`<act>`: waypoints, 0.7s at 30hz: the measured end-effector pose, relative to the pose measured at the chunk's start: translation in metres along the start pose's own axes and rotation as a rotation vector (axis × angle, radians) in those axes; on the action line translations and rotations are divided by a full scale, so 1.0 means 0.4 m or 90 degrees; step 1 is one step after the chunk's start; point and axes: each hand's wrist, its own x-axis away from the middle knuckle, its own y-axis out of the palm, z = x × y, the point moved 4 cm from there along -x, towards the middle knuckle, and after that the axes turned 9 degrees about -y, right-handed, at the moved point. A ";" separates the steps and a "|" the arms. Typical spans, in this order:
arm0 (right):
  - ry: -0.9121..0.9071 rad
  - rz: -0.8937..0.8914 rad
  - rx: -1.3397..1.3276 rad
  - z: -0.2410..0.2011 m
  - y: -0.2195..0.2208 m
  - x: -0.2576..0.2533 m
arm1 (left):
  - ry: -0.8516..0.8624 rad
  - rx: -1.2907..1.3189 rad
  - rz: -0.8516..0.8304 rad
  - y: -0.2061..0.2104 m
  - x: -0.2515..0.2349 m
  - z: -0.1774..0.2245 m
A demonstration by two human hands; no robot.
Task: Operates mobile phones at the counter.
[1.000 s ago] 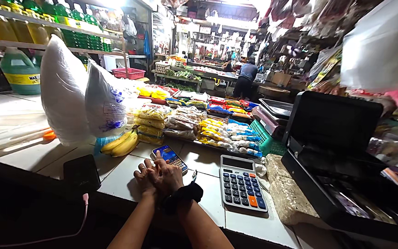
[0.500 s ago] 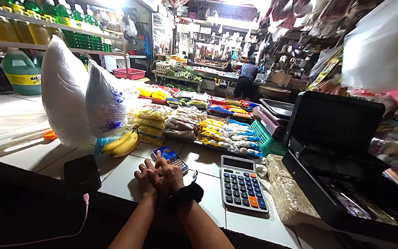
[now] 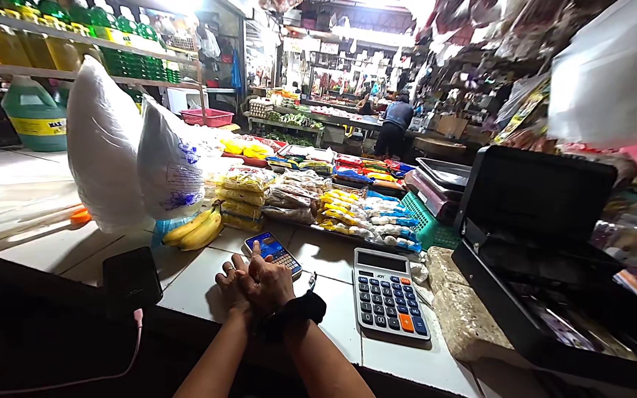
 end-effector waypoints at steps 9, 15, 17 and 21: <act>0.054 0.055 0.019 0.001 -0.010 0.011 | -0.063 0.095 -0.020 -0.008 -0.002 -0.002; -0.014 0.105 0.004 -0.001 -0.008 0.016 | -0.009 0.007 0.007 -0.015 0.004 0.007; 0.001 0.100 0.004 -0.005 -0.011 0.016 | -0.018 0.021 -0.009 -0.016 0.002 0.007; 0.042 0.080 0.014 -0.006 -0.013 0.014 | -0.050 0.051 -0.023 -0.014 -0.003 0.004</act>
